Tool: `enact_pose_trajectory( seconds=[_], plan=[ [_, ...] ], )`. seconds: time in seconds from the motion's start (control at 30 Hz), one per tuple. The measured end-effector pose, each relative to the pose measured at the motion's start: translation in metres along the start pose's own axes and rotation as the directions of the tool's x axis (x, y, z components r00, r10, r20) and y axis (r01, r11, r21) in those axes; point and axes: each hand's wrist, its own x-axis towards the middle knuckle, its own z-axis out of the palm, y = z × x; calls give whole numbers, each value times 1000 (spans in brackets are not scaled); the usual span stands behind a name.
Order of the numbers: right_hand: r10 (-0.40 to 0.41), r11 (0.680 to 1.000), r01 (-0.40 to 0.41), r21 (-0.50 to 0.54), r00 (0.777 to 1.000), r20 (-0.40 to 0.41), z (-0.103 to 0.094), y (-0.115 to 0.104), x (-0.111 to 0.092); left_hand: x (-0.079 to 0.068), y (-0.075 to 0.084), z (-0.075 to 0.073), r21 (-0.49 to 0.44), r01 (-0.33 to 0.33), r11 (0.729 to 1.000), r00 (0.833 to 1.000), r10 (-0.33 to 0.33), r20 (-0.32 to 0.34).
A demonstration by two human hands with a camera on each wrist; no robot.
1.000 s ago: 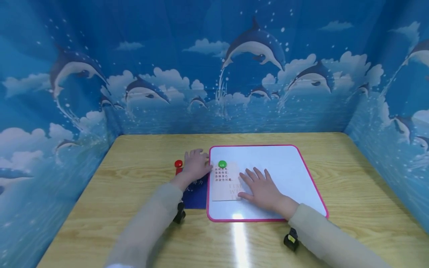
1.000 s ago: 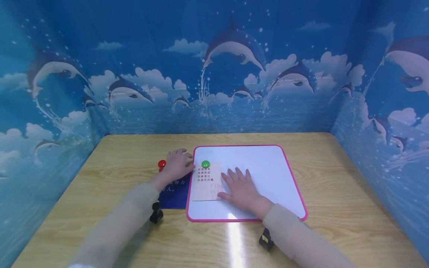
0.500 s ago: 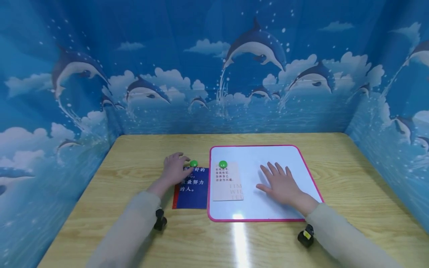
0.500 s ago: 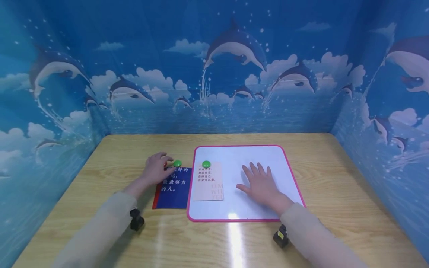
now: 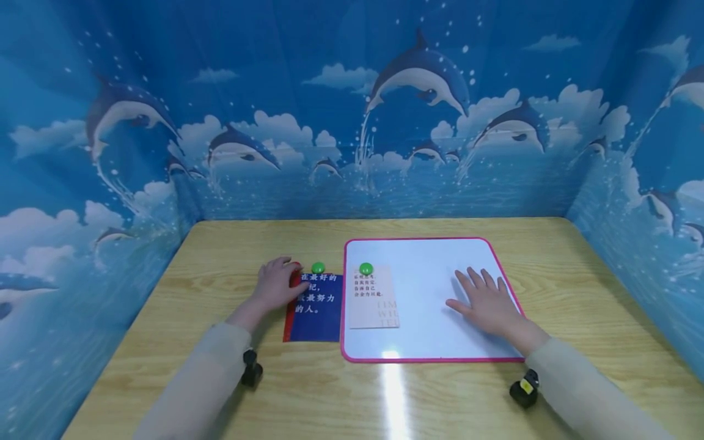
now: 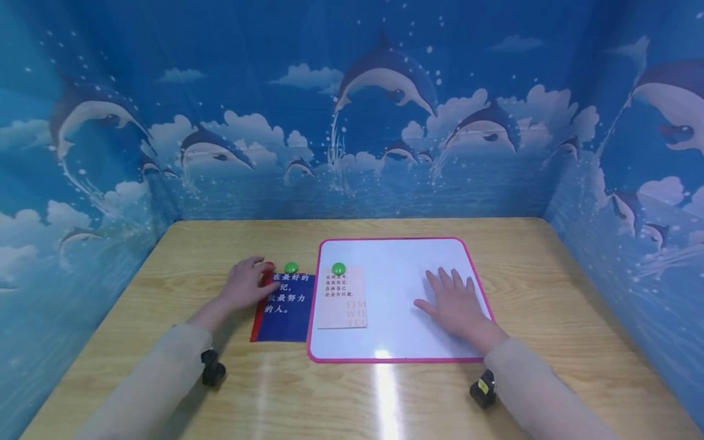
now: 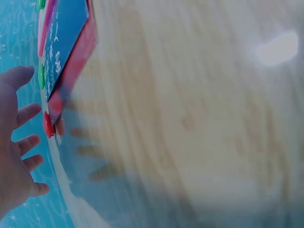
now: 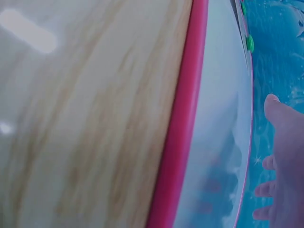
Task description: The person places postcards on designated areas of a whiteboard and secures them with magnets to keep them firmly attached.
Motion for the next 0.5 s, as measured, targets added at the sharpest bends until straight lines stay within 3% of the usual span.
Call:
enact_pose_trajectory(
  seconds=[0.3,0.5],
  plan=[
    [30,999,-31,-20,1000,-6,-1,15,-6,-7,-4,1,-8,-14,1000,1000,14,8],
    [66,998,-66,-8,998,0,0,30,-14,-6,-4,4,15,-2,1000,997,0,71]
  ],
)
